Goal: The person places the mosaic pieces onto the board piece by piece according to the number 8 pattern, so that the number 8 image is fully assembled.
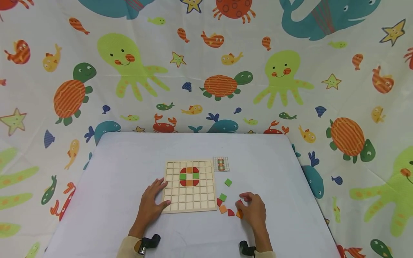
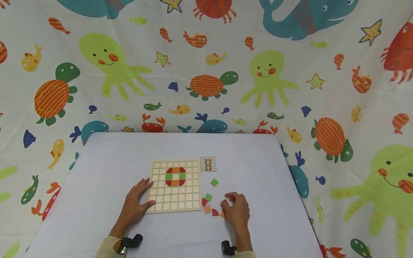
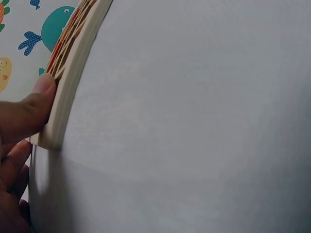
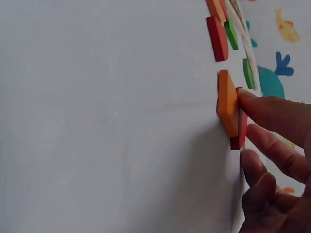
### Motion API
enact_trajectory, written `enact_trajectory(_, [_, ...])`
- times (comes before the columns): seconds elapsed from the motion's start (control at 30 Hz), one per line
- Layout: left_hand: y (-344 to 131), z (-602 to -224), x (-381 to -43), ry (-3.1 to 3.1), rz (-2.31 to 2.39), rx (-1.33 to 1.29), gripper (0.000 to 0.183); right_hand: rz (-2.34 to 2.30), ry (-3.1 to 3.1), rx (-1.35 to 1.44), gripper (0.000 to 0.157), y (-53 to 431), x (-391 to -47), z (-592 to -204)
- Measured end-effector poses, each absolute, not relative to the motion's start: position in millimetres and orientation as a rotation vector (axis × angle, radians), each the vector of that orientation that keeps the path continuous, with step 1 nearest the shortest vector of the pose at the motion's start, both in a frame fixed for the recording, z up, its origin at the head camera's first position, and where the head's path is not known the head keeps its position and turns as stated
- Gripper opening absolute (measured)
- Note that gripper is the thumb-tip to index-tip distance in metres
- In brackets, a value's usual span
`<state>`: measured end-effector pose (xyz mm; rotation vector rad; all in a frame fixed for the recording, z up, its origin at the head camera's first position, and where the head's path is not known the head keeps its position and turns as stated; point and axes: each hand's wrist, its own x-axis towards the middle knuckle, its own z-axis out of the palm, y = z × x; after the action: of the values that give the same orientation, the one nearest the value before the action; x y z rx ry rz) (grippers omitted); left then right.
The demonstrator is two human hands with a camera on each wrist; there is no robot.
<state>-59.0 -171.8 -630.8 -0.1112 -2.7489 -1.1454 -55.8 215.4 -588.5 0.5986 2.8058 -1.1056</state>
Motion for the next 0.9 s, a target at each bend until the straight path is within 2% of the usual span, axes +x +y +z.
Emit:
enact_trajectory(0.23, [-173,-632,-60,-2.741,-1.140,-0.118,0.077,-1.051,2.800,0.561,0.016,220,-48,-588])
enact_trajectory(0.43, [-173,-632,-61,-2.740,-1.170,-0.131,0.078,-1.011,2.877,0.533,0.025,210,-53,-591])
enact_trajectory(0.67, [-174,-632,-61,-2.691,-1.171,-0.163,0.078,-1.095,2.868,0.473,0.018,194,-65,-597])
enact_trajectory(0.9, [-173,-632,-60,-2.696,-1.163,-0.161,0.077,-1.092,2.855,0.472,0.028,182,-71,-598])
